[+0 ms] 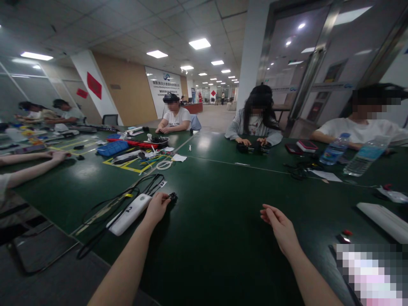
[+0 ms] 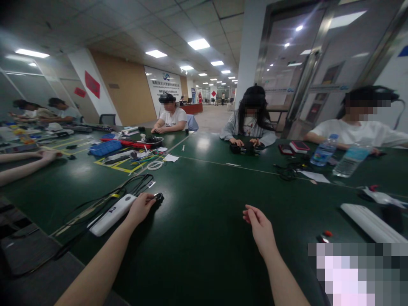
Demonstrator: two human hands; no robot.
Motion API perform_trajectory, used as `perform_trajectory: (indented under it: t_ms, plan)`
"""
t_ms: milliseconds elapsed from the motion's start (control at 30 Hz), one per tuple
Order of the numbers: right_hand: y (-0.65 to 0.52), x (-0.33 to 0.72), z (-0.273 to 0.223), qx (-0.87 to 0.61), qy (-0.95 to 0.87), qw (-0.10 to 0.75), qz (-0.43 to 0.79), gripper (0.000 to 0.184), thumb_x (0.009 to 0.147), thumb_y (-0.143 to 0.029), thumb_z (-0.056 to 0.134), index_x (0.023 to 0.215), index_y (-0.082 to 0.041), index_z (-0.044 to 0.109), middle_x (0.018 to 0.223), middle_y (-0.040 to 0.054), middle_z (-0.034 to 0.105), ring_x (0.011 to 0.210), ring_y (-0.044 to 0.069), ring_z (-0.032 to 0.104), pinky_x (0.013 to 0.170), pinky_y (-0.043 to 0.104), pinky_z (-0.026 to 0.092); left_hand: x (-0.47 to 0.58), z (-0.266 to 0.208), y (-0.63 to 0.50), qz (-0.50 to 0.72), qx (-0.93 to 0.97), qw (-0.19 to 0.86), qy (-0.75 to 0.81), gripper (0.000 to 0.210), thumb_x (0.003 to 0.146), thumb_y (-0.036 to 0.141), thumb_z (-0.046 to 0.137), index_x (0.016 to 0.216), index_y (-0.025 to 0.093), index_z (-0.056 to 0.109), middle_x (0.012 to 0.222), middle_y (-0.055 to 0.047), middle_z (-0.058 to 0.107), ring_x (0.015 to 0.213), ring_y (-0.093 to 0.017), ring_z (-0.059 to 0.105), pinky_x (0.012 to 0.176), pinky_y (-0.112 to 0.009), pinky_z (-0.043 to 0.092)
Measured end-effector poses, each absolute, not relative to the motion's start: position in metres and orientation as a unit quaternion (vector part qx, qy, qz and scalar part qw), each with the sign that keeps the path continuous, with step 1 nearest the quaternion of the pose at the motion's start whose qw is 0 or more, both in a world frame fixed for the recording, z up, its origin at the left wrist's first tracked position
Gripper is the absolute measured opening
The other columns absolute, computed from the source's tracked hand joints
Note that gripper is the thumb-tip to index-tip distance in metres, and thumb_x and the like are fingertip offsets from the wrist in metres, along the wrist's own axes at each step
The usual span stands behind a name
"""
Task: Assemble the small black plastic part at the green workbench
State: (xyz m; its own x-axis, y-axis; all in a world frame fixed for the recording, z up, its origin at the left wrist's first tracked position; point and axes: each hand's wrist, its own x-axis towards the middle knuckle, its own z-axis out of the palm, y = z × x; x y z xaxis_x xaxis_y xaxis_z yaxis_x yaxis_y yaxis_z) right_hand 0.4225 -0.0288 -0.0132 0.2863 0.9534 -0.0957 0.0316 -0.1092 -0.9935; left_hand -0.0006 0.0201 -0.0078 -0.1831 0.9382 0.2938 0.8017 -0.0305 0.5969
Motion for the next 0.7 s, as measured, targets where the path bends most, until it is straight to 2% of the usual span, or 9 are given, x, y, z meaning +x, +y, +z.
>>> perform_trajectory:
  t_ms: [500, 700]
  plan:
    - [-0.03, 0.423, -0.015, -0.6, -0.414, 0.527, 0.436, 0.036, 0.072, -0.046, 0.053, 0.1, -0.025, 0.06, 0.09, 0.0024, 0.064, 0.088, 0.022, 0.058, 0.076, 0.037, 0.048, 0.005, -0.005, 0.016, 0.32, 0.668, 0.083, 0.667, 0.015, 0.073, 0.025, 0.048, 0.082, 0.015, 0.055, 0.092, -0.006, 0.049, 0.077, -0.016, 0.055, 0.079, -0.034, 0.047]
    - [-0.032, 0.421, -0.01, -0.601, -0.407, 0.53, 0.438, 0.036, 0.07, -0.045, 0.056, 0.098, -0.024, 0.061, 0.088, 0.003, 0.064, 0.087, 0.023, 0.058, 0.074, 0.036, 0.049, 0.001, -0.015, 0.017, 0.344, 0.674, 0.094, 0.647, 0.029, 0.069, 0.022, 0.052, 0.097, 0.017, 0.05, 0.096, -0.005, 0.045, 0.078, -0.015, 0.054, 0.081, -0.036, 0.048]
